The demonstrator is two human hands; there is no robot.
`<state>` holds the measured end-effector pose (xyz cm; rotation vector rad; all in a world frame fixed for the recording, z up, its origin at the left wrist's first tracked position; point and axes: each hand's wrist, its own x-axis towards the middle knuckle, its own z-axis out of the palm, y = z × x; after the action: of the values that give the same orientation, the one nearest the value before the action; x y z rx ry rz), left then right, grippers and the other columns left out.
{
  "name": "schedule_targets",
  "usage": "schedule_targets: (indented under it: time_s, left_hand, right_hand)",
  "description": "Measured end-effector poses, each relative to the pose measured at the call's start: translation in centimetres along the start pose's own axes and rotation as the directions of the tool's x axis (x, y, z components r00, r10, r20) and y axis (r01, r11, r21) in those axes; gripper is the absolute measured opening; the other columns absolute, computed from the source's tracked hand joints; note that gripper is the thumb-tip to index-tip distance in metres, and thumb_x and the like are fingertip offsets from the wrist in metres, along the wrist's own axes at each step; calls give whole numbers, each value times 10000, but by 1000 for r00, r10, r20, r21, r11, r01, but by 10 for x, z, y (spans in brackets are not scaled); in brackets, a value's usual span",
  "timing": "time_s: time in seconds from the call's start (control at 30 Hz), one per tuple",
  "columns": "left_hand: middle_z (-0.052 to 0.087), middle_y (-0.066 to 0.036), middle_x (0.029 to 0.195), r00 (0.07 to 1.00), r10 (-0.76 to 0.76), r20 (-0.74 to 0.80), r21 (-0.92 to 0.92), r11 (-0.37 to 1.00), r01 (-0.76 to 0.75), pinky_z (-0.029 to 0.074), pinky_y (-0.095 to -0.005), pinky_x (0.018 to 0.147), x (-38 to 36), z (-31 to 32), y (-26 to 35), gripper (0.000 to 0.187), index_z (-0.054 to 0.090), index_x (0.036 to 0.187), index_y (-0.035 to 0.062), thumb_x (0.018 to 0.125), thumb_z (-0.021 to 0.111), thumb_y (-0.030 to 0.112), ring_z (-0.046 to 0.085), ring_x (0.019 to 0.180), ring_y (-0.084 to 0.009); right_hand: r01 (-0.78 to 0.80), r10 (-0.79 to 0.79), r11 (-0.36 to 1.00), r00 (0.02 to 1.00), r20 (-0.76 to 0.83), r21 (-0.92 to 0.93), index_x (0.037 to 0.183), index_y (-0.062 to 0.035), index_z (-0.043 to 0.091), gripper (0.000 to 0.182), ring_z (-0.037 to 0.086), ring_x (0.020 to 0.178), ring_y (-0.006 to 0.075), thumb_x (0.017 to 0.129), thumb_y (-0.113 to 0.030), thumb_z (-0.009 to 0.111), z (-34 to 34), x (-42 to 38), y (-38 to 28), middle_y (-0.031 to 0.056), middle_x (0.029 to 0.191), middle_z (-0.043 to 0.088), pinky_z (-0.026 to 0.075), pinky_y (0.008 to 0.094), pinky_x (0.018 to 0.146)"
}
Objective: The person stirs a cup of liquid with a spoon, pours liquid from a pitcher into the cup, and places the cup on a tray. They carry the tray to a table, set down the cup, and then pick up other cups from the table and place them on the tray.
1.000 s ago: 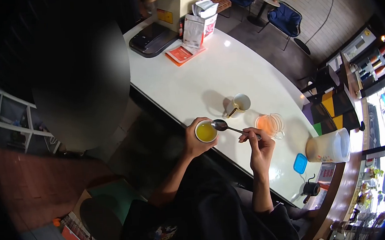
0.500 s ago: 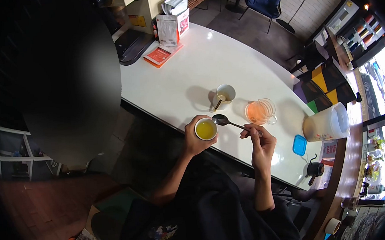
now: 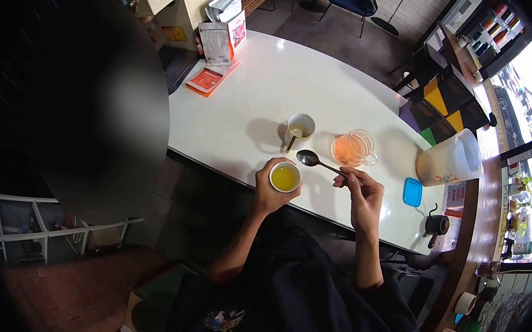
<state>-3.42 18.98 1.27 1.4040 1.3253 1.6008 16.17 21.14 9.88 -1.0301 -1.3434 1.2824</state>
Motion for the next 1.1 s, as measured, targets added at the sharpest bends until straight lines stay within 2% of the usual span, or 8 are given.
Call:
schedule_targets:
  time_s: [0.2,0.27,0.43,0.5,0.73,0.87,1.0,1.1]
  left_hand:
    - [642,-75,920,998,-6,56,3,1000,6,492,-293,785,-2,11,-5,427,577,995,12,630,794,59,610,856,-128]
    - [640,-73,920,997,19,75,17,1000,-21,494,-295,786,-2,15,-10,442,569,1007,13,630,796,63,610,854,-128]
    - [640,-72,926,993,38,114,27,999,-42,496,-291,781,-3,23,-10,460,562,1015,13,625,801,68,612,840,-124]
    - [640,-73,929,991,26,129,26,999,-29,496,-289,778,-1,25,-10,464,561,1016,13,624,802,68,613,837,-123]
    - [634,-65,901,990,46,131,27,998,-50,493,-281,764,-1,31,-12,450,564,1017,15,635,797,57,606,822,-117]
    - [630,-57,872,991,44,128,23,999,-48,489,-278,750,-1,33,-8,432,572,1002,16,637,799,56,600,806,-116]
    - [627,-55,868,988,14,152,1,1000,-15,488,-274,748,-4,35,-7,421,578,994,20,637,800,56,598,803,-115]
    - [638,-84,912,981,-17,196,16,1000,14,508,-300,755,-5,35,-7,449,571,1000,25,617,801,60,634,817,-158]
  right_hand:
    - [-75,76,997,997,-8,20,1041,98,634,212,631,781,182,930,-63,552,-12,-9,3,137,829,667,496,299,780]
    - [-54,64,994,992,111,-95,1038,100,635,203,636,798,180,925,-44,549,-16,-14,2,131,848,669,495,296,800]
    - [70,-42,973,990,133,-219,1039,84,641,188,642,844,182,917,-5,530,-20,-20,0,125,862,669,500,293,802]
    - [121,-40,931,972,232,-344,1038,81,641,187,644,849,181,915,8,521,-24,-20,2,122,865,670,500,283,798]
    - [62,-7,944,986,170,-323,1043,89,638,195,645,844,180,925,10,504,-32,-22,12,123,873,673,497,282,812]
    - [-111,112,993,991,-70,30,1068,115,611,235,634,813,194,933,-60,532,-51,-17,24,150,878,666,502,318,806]
    - [-78,131,968,968,-213,240,1083,143,586,272,617,780,196,928,-76,542,-75,-5,27,156,878,655,488,314,787]
    - [-16,94,967,949,-300,254,1071,95,604,241,617,753,167,946,-99,533,-95,8,36,126,862,657,500,282,752]
